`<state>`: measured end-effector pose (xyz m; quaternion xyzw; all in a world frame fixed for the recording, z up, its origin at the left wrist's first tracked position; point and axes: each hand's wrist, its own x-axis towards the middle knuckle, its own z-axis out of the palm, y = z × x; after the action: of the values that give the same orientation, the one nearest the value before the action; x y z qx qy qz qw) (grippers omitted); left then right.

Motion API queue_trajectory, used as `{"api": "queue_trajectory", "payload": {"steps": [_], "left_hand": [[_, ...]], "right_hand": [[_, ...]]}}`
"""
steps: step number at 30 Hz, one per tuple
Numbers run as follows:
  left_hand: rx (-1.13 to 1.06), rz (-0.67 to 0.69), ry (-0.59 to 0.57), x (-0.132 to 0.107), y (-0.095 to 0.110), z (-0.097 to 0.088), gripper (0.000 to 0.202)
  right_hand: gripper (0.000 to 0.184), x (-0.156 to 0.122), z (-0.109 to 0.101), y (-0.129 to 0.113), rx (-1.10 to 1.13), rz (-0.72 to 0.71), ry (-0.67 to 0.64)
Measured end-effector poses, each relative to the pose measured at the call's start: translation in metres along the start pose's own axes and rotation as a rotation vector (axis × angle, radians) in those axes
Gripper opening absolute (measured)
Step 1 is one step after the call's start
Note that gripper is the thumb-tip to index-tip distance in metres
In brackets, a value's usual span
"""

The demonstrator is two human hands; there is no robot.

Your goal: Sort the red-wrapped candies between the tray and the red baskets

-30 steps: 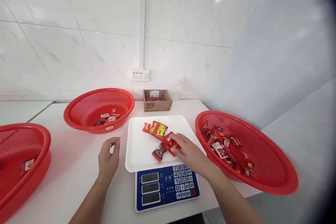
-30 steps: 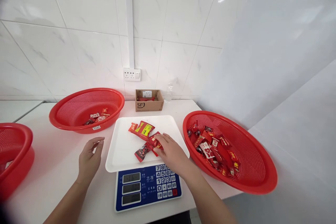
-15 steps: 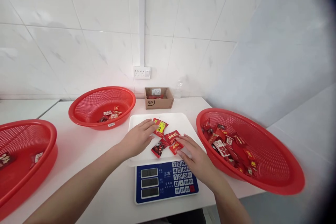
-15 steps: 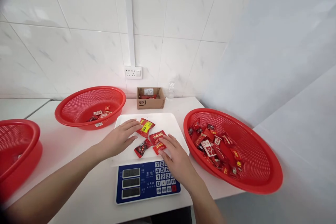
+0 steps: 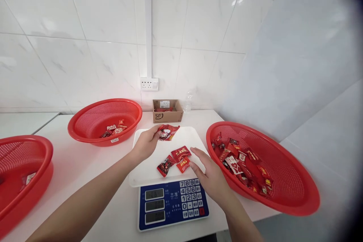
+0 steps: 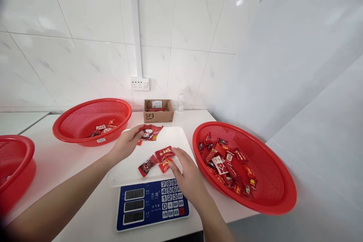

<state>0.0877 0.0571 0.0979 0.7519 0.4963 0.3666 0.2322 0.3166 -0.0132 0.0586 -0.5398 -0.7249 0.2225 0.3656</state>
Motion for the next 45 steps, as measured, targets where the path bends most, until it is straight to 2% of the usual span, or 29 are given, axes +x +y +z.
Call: {"api": "queue_trajectory", "payload": {"steps": [4,5,7,11,19,24,30,39,45], "left_hand": [[-0.760,-0.258,-0.073,-0.011,0.016,0.002,0.037],[-0.896,-0.314,-0.099,-0.015,0.020,0.004,0.037],[-0.999,-0.369,-0.138,-0.023,0.025,0.007,0.036],[-1.021,-0.383,-0.203,-0.031,0.030,0.008,0.033],[-1.040,-0.354,-0.337,-0.031,0.028,0.007,0.038],[-1.025,-0.296,-0.332,-0.032,0.026,0.012,0.031],[-1.017,-0.277,-0.303,-0.034,0.029,0.014,0.035],[-1.045,-0.267,-0.229,-0.034,0.031,0.012,0.033],[-0.942,-0.244,-0.291,-0.030,0.028,0.001,0.030]], "right_hand": [[0.056,0.015,0.006,-0.013,0.356,0.077,-0.032],[0.056,0.019,0.008,-0.017,0.448,0.084,-0.070],[0.051,0.024,0.011,-0.024,0.559,0.085,-0.131],[0.046,0.028,0.017,-0.033,0.543,0.096,-0.124],[0.041,0.027,0.018,-0.038,0.509,0.104,-0.105],[0.042,0.027,0.019,-0.040,0.555,0.138,-0.140],[0.044,0.026,0.020,-0.043,0.519,0.186,-0.134],[0.046,0.027,0.019,-0.043,0.599,0.138,-0.137],[0.041,0.029,0.021,-0.040,0.699,0.164,-0.070]]}}
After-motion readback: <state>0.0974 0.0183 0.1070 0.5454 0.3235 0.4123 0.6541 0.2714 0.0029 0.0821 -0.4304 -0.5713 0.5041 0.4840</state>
